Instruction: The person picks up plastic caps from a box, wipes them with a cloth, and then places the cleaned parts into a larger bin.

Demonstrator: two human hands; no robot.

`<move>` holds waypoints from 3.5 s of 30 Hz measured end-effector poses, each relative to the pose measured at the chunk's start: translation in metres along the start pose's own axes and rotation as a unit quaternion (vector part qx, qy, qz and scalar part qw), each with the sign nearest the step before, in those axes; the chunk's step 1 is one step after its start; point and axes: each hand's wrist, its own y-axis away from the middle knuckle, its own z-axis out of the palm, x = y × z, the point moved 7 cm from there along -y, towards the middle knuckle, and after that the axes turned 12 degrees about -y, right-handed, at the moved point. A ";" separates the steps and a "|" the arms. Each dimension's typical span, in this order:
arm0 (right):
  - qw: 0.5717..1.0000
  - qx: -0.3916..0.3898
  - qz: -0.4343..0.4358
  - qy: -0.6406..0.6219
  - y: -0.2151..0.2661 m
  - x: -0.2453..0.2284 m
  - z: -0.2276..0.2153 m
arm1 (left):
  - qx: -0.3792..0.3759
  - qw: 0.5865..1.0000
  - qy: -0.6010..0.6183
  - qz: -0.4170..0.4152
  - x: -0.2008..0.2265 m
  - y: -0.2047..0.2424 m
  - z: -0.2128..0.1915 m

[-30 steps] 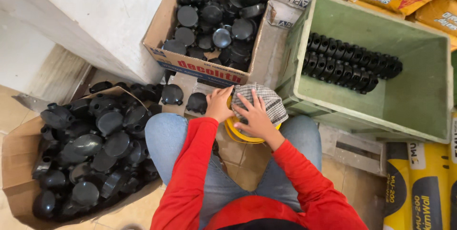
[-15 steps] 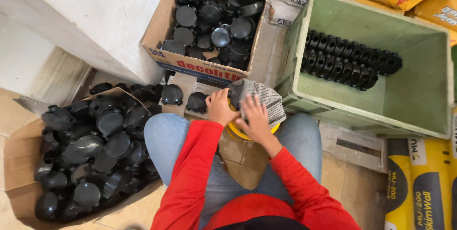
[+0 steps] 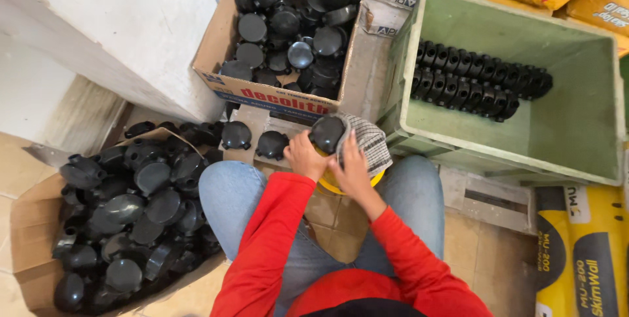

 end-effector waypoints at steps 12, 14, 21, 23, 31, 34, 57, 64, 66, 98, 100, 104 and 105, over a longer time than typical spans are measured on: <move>0.993 -0.014 0.028 -0.117 -0.046 0.060 0.014 | -0.275 0.956 0.077 -0.067 0.005 -0.008 -0.017; 0.989 -0.012 0.044 -0.143 -0.040 0.057 0.009 | -0.317 0.941 0.087 -0.087 -0.009 -0.012 0.000; 0.985 0.055 -0.065 -0.149 -0.037 0.042 -0.006 | -0.253 0.955 0.148 -0.049 -0.017 -0.017 0.024; 0.982 0.061 -0.085 -0.156 -0.042 0.034 -0.011 | -0.208 0.969 0.130 -0.008 -0.005 -0.021 0.000; 0.970 0.050 -0.182 -0.156 -0.038 0.006 -0.025 | -0.119 0.986 0.050 0.109 0.007 -0.019 -0.009; 0.972 0.055 -0.140 -0.182 -0.045 0.024 -0.022 | -0.100 0.984 0.082 0.126 0.010 -0.019 -0.011; 0.974 0.071 -0.140 -0.164 -0.027 0.036 -0.024 | 0.050 0.965 -0.055 0.250 0.028 -0.012 -0.022; 0.988 0.029 -0.124 -0.088 -0.017 0.043 -0.007 | -0.213 0.960 0.026 0.179 0.031 -0.011 -0.025; 0.987 0.019 -0.159 -0.028 -0.015 0.040 -0.006 | -0.259 0.956 0.040 0.136 0.026 -0.015 -0.024; 0.986 -0.026 -0.081 0.146 -0.042 0.047 -0.001 | -0.069 0.990 0.020 0.125 0.019 -0.014 -0.025; 0.987 -0.022 -0.097 0.123 -0.033 0.044 0.001 | -0.066 0.990 0.034 0.122 0.016 -0.017 -0.020; 0.971 -0.100 -0.142 0.166 -0.018 0.023 0.020 | -0.058 0.989 0.023 0.136 0.000 -0.012 0.023; 0.964 -0.115 -0.153 0.184 -0.020 0.014 0.024 | -0.054 0.989 0.012 0.140 -0.006 -0.012 0.035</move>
